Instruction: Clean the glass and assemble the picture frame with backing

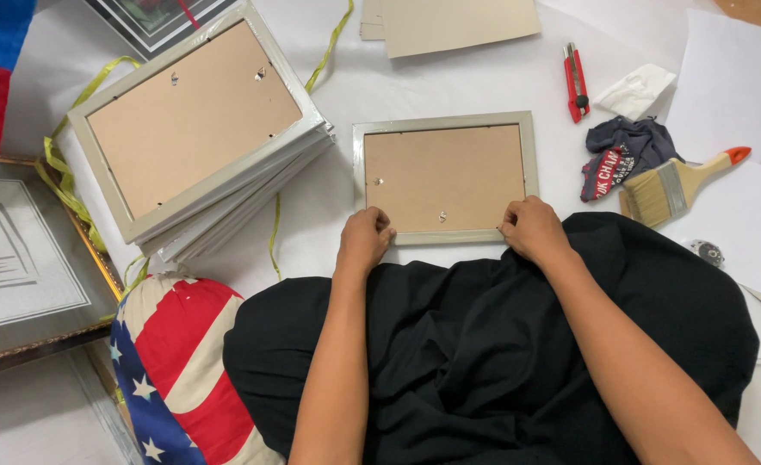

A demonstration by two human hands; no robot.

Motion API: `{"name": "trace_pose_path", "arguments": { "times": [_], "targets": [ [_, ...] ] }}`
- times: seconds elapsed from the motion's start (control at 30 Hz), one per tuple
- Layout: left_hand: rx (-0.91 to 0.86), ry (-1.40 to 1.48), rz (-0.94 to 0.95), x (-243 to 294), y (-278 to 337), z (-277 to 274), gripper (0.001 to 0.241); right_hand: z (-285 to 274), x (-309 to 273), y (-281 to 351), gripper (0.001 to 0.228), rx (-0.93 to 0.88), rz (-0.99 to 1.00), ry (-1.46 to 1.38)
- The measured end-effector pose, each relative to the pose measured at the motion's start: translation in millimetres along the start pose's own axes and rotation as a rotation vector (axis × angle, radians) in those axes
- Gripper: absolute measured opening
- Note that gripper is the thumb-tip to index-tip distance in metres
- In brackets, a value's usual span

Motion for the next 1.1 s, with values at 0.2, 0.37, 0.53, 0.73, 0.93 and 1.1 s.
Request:
{"name": "trace_pose_path", "arguments": {
  "times": [0.2, 0.37, 0.53, 0.73, 0.93, 1.1],
  "targets": [
    [0.008, 0.021, -0.022, -3.1, -3.4, 0.5, 0.022, 2.0, 5.7, -5.3, 0.014, 0.007, 0.022, -0.021],
    [0.013, 0.056, -0.049, 5.4, 2.4, -8.3, 0.022, -1.9, 2.0, -4.4, 0.016, 0.001, 0.043, -0.067],
    [0.032, 0.099, -0.064, 5.7, 4.7, -9.6, 0.022, -5.0, 4.9, -2.8, 0.02, 0.028, 0.051, -0.137],
    [0.192, 0.218, -0.033, 0.0, 2.7, -27.7, 0.043, 4.5, 68.7, -20.3, 0.065, 0.187, 0.271, -0.426],
    [0.188, 0.226, -0.047, 25.0, 9.2, -50.2, 0.069, -4.0, 42.0, -3.9, 0.069, 0.136, 0.27, -0.55],
    [0.167, 0.217, -0.077, 10.8, -6.1, -35.7, 0.072, -8.4, 36.4, -0.3, 0.07, 0.125, 0.278, -0.62]
  ]
}}
Point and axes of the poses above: each hand's wrist, its own y-axis away from the middle knuckle, its own z-axis out of the palm, x = y × z, the point moved 10 cm from there along -y, towards the middle knuckle
